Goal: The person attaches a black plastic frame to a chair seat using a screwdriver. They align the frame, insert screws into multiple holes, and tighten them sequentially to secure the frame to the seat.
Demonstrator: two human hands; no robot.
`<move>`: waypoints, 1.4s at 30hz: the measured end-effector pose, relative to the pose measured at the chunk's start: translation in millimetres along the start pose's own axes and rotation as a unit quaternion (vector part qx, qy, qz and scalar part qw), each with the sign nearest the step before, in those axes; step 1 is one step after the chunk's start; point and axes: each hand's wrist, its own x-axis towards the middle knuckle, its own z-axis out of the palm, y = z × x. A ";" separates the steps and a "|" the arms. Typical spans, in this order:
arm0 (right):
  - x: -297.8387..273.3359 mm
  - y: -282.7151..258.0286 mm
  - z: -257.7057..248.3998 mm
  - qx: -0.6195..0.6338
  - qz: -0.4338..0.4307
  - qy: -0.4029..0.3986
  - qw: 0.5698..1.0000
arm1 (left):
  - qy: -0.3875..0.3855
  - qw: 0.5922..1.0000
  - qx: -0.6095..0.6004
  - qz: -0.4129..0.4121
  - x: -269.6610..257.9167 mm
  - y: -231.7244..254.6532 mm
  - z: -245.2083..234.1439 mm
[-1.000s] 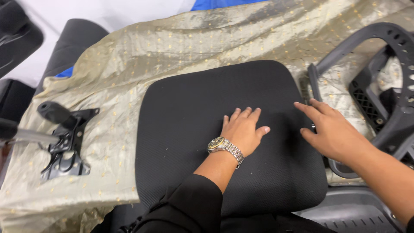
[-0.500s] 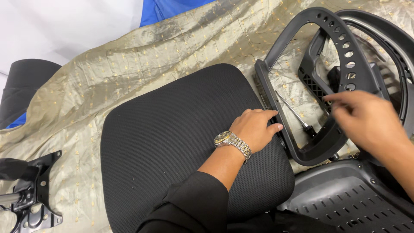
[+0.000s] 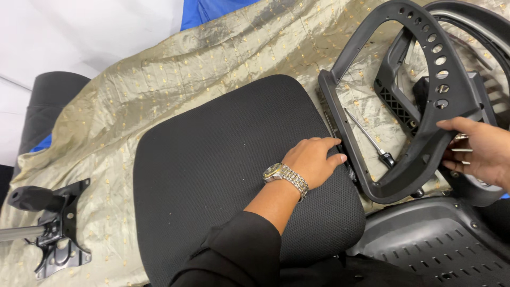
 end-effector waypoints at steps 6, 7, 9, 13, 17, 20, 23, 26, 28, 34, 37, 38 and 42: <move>-6.9 8.0 11.1 0.004 -0.150 0.082 0.985 | 0.062 0.997 -0.034 0.042 -13.9 -1.1 -7.9; -7.6 9.3 12.1 0.004 -0.163 0.074 0.984 | 0.070 0.996 -0.038 0.044 -16.7 -1.4 -11.4; -6.5 9.6 11.7 -0.002 -0.190 0.059 0.980 | 0.087 0.994 -0.050 0.045 -23.6 -1.8 -16.7; 5.9 25.1 17.5 -0.015 -0.165 0.051 0.985 | 0.100 0.993 -0.055 0.017 -41.3 -8.7 -21.5; 22.3 57.4 13.7 0.008 -0.185 0.062 0.981 | 0.086 0.994 -0.067 -0.006 -62.9 -20.5 -21.8; 18.6 83.6 0.3 -0.177 -0.468 0.048 0.864 | 0.093 0.992 -0.087 -0.018 -79.4 -32.7 -22.6; 14.0 64.0 11.1 -0.008 -0.359 -0.033 0.933 | 0.099 0.988 -0.112 -0.041 -86.3 -37.3 -24.0; -12.4 20.6 50.3 0.127 -0.302 -0.082 0.941 | 0.103 0.989 -0.098 -0.032 -93.2 -40.0 -32.7; -52.8 -1.1 74.0 0.071 -0.401 -0.078 0.910 | 0.120 0.988 -0.094 -0.005 -96.1 -41.7 -38.2; -193.9 -16.2 158.7 -0.247 -0.612 0.016 0.751 | 0.200 0.907 -0.371 -0.014 -97.6 -67.1 -55.3; -240.9 -5.5 205.7 -0.371 -0.703 0.055 0.605 | 0.241 0.756 -0.593 -0.137 -101.9 -100.9 -73.3; -251.1 0.4 220.5 -0.386 -0.755 0.052 0.527 | 0.277 0.709 -0.625 -0.171 -106.3 -115.9 -77.4; -277.8 30.1 255.4 -0.497 -0.706 -0.010 0.504 | 0.266 0.699 -0.634 -0.196 -142.1 -169.9 -84.8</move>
